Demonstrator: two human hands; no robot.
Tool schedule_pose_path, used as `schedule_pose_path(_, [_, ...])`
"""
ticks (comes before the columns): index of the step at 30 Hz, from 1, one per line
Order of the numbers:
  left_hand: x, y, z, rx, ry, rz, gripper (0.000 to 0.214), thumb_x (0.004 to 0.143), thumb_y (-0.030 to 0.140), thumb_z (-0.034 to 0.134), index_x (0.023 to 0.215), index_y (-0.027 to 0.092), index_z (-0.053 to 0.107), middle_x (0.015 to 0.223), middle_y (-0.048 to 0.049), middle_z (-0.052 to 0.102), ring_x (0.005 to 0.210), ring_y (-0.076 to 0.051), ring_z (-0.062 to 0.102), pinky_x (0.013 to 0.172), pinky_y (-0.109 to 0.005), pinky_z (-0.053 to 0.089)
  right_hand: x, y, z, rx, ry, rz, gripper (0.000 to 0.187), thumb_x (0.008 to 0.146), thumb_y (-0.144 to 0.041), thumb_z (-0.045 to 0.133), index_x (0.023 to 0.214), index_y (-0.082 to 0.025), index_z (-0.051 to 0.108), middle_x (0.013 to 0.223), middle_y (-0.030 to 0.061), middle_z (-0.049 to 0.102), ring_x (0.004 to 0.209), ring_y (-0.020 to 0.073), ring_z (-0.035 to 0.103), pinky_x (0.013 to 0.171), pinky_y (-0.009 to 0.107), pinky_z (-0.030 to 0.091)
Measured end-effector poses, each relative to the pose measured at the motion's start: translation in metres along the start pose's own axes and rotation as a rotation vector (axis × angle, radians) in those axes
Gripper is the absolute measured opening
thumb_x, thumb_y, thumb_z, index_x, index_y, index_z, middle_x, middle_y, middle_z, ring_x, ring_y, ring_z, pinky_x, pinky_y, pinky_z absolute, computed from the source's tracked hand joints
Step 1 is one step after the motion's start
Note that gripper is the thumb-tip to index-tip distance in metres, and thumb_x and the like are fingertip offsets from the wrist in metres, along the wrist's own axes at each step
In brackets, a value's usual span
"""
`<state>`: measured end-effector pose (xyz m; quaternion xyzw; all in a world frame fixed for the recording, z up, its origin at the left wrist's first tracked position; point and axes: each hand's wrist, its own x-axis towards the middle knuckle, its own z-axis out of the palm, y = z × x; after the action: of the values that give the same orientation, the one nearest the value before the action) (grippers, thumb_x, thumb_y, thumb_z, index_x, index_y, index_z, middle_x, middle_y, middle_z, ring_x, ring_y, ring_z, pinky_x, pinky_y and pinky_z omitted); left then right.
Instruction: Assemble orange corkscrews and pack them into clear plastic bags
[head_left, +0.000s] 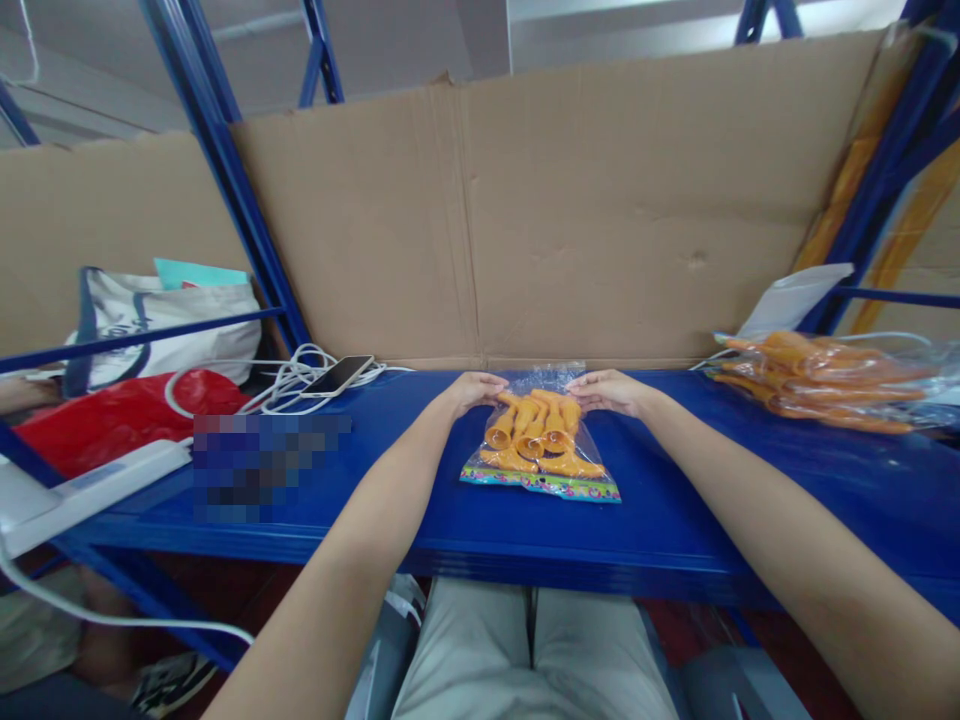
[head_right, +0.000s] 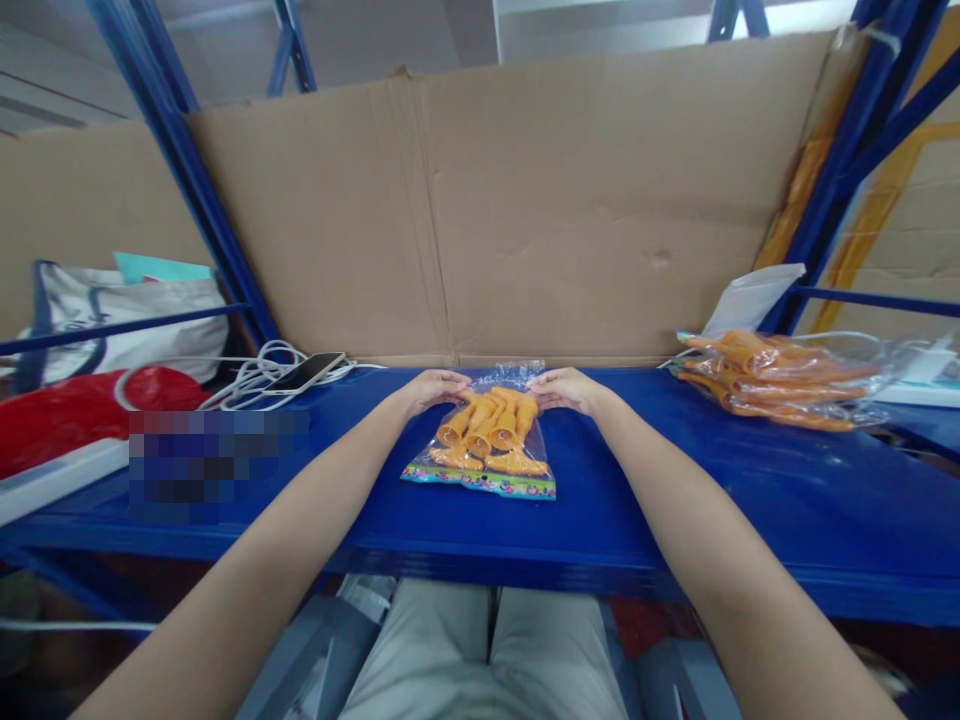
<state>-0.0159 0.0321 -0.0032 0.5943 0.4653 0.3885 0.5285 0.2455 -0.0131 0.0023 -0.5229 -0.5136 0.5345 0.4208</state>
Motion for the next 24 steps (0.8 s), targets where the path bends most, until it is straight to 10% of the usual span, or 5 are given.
schedule_pose_path(16, [-0.001,-0.001,0.005,0.175,-0.010,0.051,0.022,0.063,-0.003,0.062,0.069,0.014,0.074,0.078,-0.0061,0.075,0.075,-0.013,0.067,0.072,-0.023,0.052,0.001,0.009,-0.006,-0.058,0.044,-0.164,0.023,0.067,0.005,0.063,0.054,-0.014,0.059,0.055,-0.0005,0.063,0.054,0.0082,0.060,0.062,0.022,0.056])
schedule_pose_path(24, [-0.001,0.001,0.014,0.373,0.018,0.147,0.025,0.062,-0.003,0.049,0.055,0.015,0.065,0.076,-0.0034,0.073,0.073,-0.012,0.064,0.063,-0.020,0.047,0.016,0.014,-0.009,-0.514,0.101,-0.398,0.019,0.059,-0.002,0.047,0.048,-0.018,0.047,0.046,-0.0052,0.049,0.050,0.0084,0.049,0.055,0.020,0.047])
